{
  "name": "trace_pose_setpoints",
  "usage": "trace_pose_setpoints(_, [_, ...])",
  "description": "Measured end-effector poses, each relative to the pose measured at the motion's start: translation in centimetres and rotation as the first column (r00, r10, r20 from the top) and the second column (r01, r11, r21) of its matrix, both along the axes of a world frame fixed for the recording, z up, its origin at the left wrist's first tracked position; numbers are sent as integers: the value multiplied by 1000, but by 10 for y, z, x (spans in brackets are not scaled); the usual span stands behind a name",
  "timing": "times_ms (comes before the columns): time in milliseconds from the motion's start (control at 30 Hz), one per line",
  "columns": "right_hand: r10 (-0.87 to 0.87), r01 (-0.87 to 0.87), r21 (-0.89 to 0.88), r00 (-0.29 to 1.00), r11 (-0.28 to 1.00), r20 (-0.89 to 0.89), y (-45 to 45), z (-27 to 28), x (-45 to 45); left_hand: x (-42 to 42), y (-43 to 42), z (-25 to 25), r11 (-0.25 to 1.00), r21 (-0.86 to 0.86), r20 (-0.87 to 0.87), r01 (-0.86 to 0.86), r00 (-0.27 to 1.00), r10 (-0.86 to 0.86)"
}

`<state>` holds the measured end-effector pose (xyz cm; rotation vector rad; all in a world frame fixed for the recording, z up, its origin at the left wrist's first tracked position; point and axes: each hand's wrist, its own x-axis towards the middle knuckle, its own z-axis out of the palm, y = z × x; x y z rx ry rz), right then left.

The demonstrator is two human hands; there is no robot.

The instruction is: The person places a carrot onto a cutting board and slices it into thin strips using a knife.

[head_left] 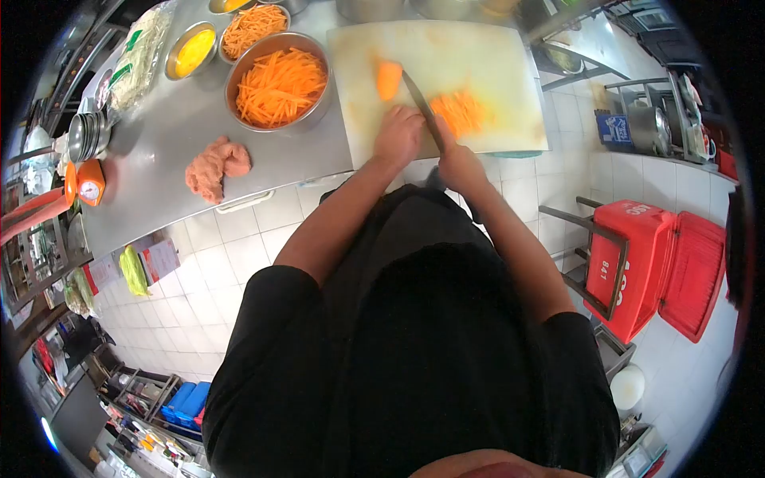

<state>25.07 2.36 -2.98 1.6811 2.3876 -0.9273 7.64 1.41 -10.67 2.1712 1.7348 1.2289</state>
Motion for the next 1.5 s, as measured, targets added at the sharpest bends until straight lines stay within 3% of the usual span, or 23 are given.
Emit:
trace_pose_setpoints(167, [16, -11, 57, 996, 998, -89, 14, -11, 17, 2, 11, 7, 999, 39, 56, 25, 998, -27])
trace_pose_setpoints(467, [-44, 51, 131, 998, 990, -53, 21, 40, 49, 18, 6, 14, 999, -49, -35, -14, 999, 12])
trace_pose_setpoints(567, [-23, 78, 279, 981, 957, -194, 23, 38, 66, 26, 10, 19, 997, -65, 63, 31, 998, -27])
trace_pose_setpoints(667, [-72, 138, 250, 964, 958, -256, 27, 47, 78, 34, 8, 29, 998, -57, 116, 22, 993, -15])
trace_pose_setpoints(833, [-3, 94, 285, 952, 954, -305, 44, 36, 103, 64, 1, 68, 997, -70, 66, 23, 998, -18])
trace_pose_setpoints(933, [13, 59, 244, 960, 968, -281, 51, 35, 115, 83, 3, 75, 980, -126, 22, 151, 989, -150])
trace_pose_setpoints(1133, [134, -71, 220, 949, 973, -286, 69, 47, 143, 126, 14, 91, 835, -491, -18, 249, 955, -295])
trace_pose_setpoints(1233, [193, -148, 183, 946, 972, -261, 78, 59, 163, 131, 19, 82, 815, -524, 38, 248, 963, -268])
trace_pose_setpoints(1433, [242, -219, 143, 955, 965, -169, 96, 95, 229, 125, 22, 65, 927, -373, 15, 28, 1000, -24])
trace_pose_setpoints(1500, [259, -233, 125, 928, 964, -269, 104, 111, 255, 118, 25, 57, 899, -437, 105, 29, 994, 19])
